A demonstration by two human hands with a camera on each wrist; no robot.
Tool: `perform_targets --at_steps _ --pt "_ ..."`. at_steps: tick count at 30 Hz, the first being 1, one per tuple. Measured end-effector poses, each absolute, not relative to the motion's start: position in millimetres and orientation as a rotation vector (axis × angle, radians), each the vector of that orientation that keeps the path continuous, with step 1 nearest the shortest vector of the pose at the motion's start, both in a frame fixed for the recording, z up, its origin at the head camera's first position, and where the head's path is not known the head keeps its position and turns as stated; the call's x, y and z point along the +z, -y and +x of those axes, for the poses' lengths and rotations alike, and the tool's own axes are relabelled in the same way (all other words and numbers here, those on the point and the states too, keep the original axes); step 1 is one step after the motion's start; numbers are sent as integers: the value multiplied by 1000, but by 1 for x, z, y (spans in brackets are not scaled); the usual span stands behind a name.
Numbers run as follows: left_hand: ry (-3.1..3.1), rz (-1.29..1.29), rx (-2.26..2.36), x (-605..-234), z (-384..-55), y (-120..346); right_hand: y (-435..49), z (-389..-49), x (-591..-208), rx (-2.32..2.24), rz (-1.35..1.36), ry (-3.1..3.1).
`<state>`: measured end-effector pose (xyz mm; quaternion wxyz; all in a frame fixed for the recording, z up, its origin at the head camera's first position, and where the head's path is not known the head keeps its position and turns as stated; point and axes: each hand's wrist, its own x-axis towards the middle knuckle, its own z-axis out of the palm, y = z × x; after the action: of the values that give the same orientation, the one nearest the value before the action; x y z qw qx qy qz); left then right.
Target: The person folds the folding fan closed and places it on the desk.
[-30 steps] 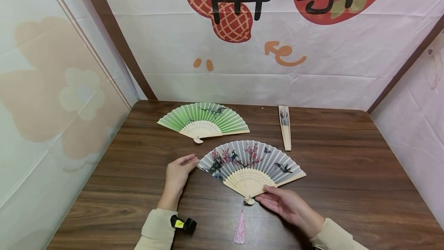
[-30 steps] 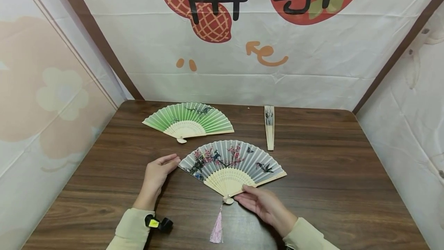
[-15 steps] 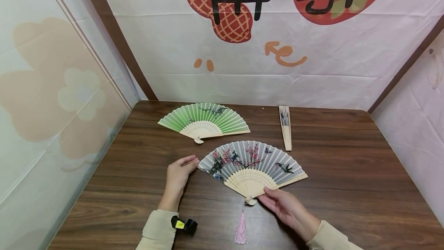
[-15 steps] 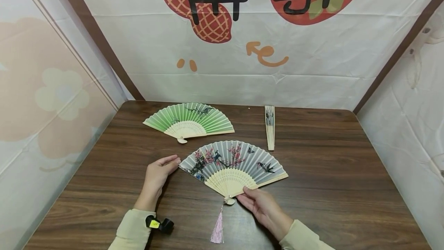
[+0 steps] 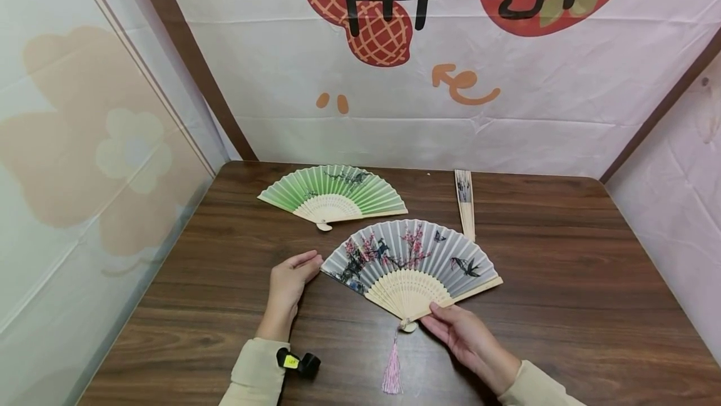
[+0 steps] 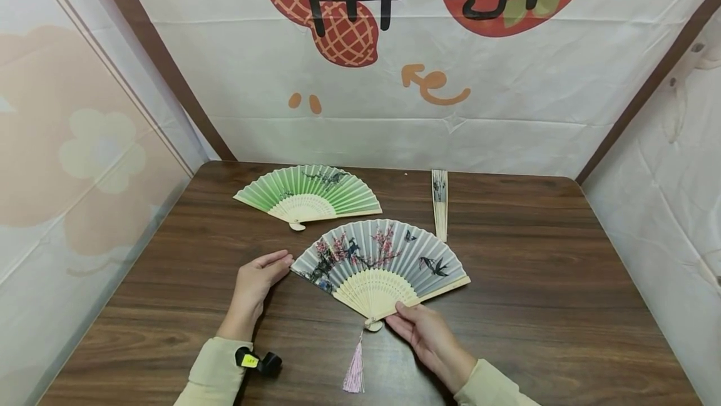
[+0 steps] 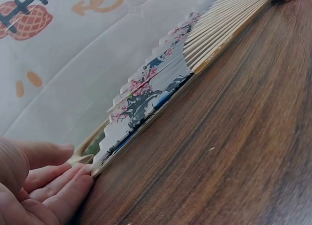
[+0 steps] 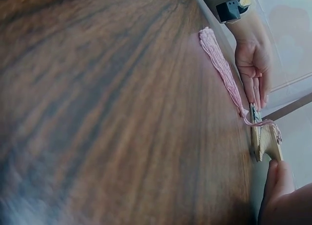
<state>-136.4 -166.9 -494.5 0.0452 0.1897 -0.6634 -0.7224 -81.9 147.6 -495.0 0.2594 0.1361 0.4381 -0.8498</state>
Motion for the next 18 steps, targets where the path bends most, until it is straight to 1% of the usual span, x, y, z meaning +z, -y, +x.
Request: perform_targets --at_steps 11,18 --pt "2133 531 -2033 -499 -135 164 -145 -80 -498 -2314 351 -1214" --pt "2099 550 -2050 -500 -136 163 -144 -82 -495 -2314 330 -1243"
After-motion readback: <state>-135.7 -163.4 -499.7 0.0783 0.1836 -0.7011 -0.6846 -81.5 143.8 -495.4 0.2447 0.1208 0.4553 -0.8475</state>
